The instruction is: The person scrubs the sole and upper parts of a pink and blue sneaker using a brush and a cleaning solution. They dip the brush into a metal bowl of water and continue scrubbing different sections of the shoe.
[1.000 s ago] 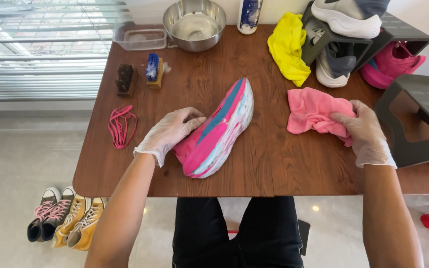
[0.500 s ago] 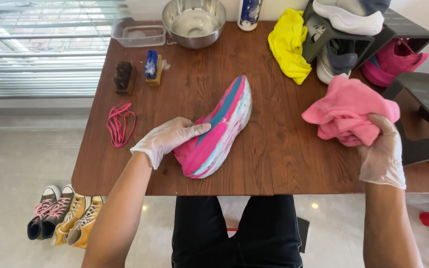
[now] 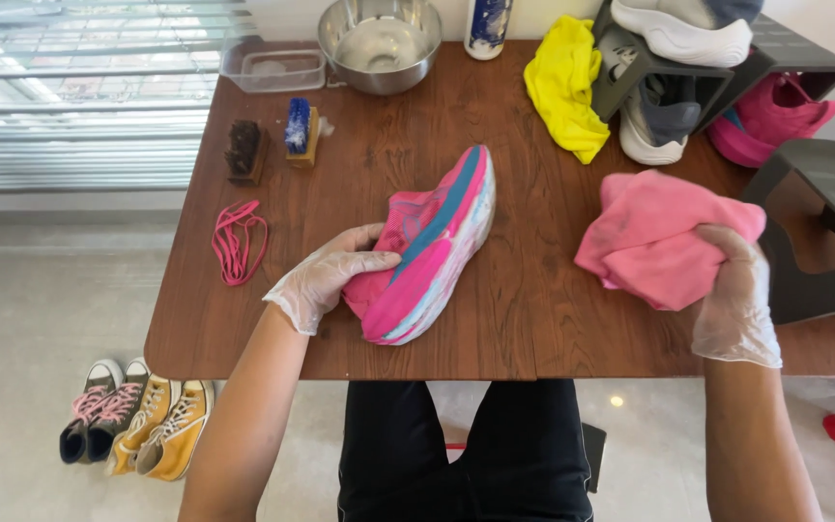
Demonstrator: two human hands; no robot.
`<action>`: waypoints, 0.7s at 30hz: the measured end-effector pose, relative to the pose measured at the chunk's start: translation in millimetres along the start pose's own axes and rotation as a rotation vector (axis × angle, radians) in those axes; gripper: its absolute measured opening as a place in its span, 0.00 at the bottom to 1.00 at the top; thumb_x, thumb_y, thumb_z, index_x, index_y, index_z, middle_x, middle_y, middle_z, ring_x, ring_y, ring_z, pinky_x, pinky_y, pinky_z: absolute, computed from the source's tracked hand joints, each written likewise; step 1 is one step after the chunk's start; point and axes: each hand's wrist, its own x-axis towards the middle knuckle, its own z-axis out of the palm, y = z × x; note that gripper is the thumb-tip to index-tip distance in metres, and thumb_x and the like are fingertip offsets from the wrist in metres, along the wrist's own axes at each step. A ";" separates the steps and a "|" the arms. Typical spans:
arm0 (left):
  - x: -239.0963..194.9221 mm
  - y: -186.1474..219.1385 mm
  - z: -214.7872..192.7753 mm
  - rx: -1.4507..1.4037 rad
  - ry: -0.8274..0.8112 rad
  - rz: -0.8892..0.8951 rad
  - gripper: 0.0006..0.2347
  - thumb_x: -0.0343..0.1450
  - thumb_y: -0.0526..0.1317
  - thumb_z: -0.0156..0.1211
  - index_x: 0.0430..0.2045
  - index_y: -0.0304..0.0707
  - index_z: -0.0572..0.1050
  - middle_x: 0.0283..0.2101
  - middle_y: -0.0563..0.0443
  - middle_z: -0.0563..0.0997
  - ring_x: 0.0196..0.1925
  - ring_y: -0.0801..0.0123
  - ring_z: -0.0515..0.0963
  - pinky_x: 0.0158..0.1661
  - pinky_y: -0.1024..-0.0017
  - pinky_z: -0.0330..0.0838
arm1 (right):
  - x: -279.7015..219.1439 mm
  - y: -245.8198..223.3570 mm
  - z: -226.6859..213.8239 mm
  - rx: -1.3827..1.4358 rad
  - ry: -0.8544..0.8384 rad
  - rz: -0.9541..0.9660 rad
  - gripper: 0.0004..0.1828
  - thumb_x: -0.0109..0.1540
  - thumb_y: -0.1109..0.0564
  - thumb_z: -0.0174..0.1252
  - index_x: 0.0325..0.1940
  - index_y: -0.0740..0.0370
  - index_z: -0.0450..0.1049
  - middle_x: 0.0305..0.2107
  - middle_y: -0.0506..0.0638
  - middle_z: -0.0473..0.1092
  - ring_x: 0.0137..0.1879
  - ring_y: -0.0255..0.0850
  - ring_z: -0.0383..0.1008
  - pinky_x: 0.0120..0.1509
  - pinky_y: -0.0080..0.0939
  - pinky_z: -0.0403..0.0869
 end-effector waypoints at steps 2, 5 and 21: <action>-4.7 5.4 7.7 -0.048 0.035 0.030 0.25 0.62 0.38 0.66 0.55 0.35 0.71 0.52 0.47 0.80 0.52 0.64 0.80 0.56 0.67 0.75 | 9.6 -1.1 -1.1 0.076 0.003 0.023 0.21 0.52 0.55 0.62 0.50 0.55 0.77 0.45 0.41 0.79 0.51 0.29 0.82 0.57 0.24 0.81; -4.6 12.0 10.0 -0.063 0.055 0.032 0.28 0.61 0.38 0.65 0.58 0.35 0.69 0.54 0.45 0.79 0.53 0.62 0.80 0.57 0.66 0.75 | 26.2 1.4 -4.9 0.124 0.040 0.040 0.23 0.51 0.54 0.61 0.52 0.55 0.78 0.46 0.41 0.80 0.51 0.30 0.84 0.55 0.24 0.83; 26.6 21.2 -9.4 0.654 0.716 0.191 0.14 0.63 0.53 0.70 0.23 0.48 0.74 0.32 0.61 0.77 0.37 0.76 0.74 0.43 0.75 0.67 | 97.6 35.2 -40.8 -0.562 0.007 -0.946 0.24 0.65 0.70 0.61 0.62 0.73 0.61 0.51 0.62 0.60 0.56 0.50 0.63 0.64 0.46 0.65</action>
